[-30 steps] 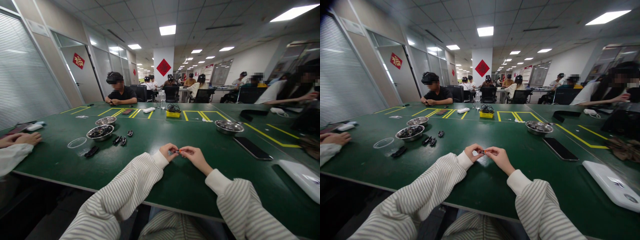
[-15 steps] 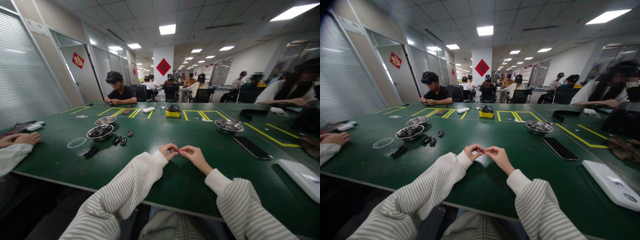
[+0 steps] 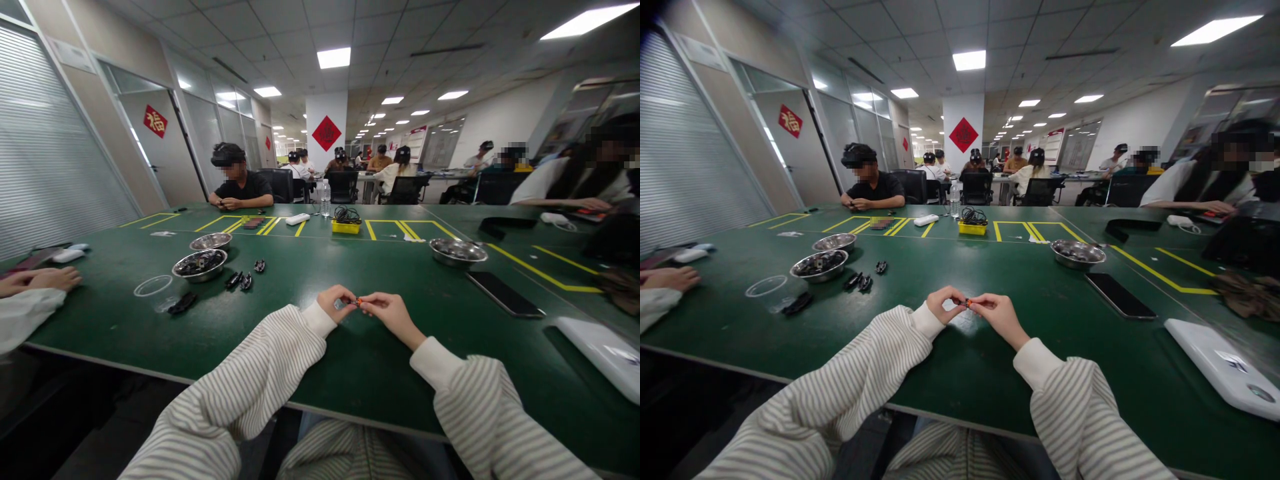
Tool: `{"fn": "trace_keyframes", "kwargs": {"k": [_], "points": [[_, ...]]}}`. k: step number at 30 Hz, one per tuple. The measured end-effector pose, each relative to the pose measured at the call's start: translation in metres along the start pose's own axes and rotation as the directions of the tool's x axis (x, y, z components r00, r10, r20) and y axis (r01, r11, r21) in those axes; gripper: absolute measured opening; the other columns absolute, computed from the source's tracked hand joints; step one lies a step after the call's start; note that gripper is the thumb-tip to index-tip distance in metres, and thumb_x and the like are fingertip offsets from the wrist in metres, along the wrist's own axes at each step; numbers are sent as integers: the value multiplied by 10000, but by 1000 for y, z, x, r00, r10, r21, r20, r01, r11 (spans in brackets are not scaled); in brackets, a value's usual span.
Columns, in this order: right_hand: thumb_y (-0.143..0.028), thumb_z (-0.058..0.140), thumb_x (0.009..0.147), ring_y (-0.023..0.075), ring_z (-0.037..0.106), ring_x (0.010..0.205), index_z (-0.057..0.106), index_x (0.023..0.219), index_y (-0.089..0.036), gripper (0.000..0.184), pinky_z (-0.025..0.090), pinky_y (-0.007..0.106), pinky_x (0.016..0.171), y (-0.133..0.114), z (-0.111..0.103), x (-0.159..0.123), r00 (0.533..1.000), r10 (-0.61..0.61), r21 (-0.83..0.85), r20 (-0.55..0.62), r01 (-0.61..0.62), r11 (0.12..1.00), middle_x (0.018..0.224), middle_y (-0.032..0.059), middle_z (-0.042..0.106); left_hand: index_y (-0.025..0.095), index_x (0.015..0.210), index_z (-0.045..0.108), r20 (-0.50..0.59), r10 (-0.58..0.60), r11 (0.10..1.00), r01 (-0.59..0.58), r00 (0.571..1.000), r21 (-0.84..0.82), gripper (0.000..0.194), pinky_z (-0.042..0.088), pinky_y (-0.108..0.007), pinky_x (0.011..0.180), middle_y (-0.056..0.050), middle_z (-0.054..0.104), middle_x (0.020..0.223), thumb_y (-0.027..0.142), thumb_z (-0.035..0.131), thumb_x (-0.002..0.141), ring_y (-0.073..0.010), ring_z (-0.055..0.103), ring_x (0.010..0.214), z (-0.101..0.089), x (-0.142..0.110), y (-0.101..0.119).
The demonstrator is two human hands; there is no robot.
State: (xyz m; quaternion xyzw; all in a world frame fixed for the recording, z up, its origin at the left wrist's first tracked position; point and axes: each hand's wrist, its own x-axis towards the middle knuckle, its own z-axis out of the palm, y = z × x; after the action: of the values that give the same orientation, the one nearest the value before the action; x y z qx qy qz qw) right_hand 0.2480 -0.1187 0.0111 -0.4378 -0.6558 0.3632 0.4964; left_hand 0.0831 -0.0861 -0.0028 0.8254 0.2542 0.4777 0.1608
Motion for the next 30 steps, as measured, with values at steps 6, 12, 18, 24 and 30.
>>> {"fn": "trace_keyframes", "kwargs": {"k": [6, 12, 18, 24, 30], "points": [[-298, 644, 566, 176, 602, 592, 652, 720, -118, 237, 493, 290, 565, 1, 0, 0, 1000, -10, 7, 6, 10, 1000, 687, 84, 656, 134, 736, 555, 12, 7, 1000, -7, 1000, 24, 146, 430, -214, 590, -22, 555, 676, 268, 556, 678, -92, 499, 621, -1, 0, 0], [-287, 631, 584, 175, 600, 582, 653, 732, -124, 221, 493, 284, 552, 0, 0, -1, 1000, -3, 26, 13, 3, 1000, 645, 71, 651, 132, 755, 552, 1, -10, 1000, 10, 1000, 22, 169, 430, -210, 591, -20, 552, 676, 280, 561, 673, -89, 501, 620, -1, -1, 2], [-285, 621, 598, 155, 590, 565, 622, 727, -123, 207, 477, 258, 522, 0, 1, -1, 1000, 15, 64, 22, -16, 998, 628, 57, 636, 132, 756, 552, -5, -8, 1000, 8, 1000, 12, 167, 433, -207, 591, -19, 556, 681, 278, 560, 673, -86, 507, 618, -1, -1, 2], [-267, 618, 596, 153, 585, 565, 622, 677, -119, 168, 463, 250, 535, 3, 0, 0, 1000, 12, -19, 26, -11, 1000, 612, 55, 631, 142, 816, 561, 43, -5, 999, 3, 999, 50, 183, 438, -212, 605, -21, 565, 704, 258, 556, 674, -90, 514, 636, 0, -1, -3], [-256, 544, 666, 158, 586, 643, 641, 777, -128, 195, 459, 260, 607, 0, -3, 0, 993, -26, -112, 118, 39, 993, 703, 61, 644, 144, 926, 548, 41, 12, 996, -16, 999, 89, 279, 447, -213, 617, -18, 560, 718, 199, 557, 653, -88, 510, 639, 1, 0, -10]]}}
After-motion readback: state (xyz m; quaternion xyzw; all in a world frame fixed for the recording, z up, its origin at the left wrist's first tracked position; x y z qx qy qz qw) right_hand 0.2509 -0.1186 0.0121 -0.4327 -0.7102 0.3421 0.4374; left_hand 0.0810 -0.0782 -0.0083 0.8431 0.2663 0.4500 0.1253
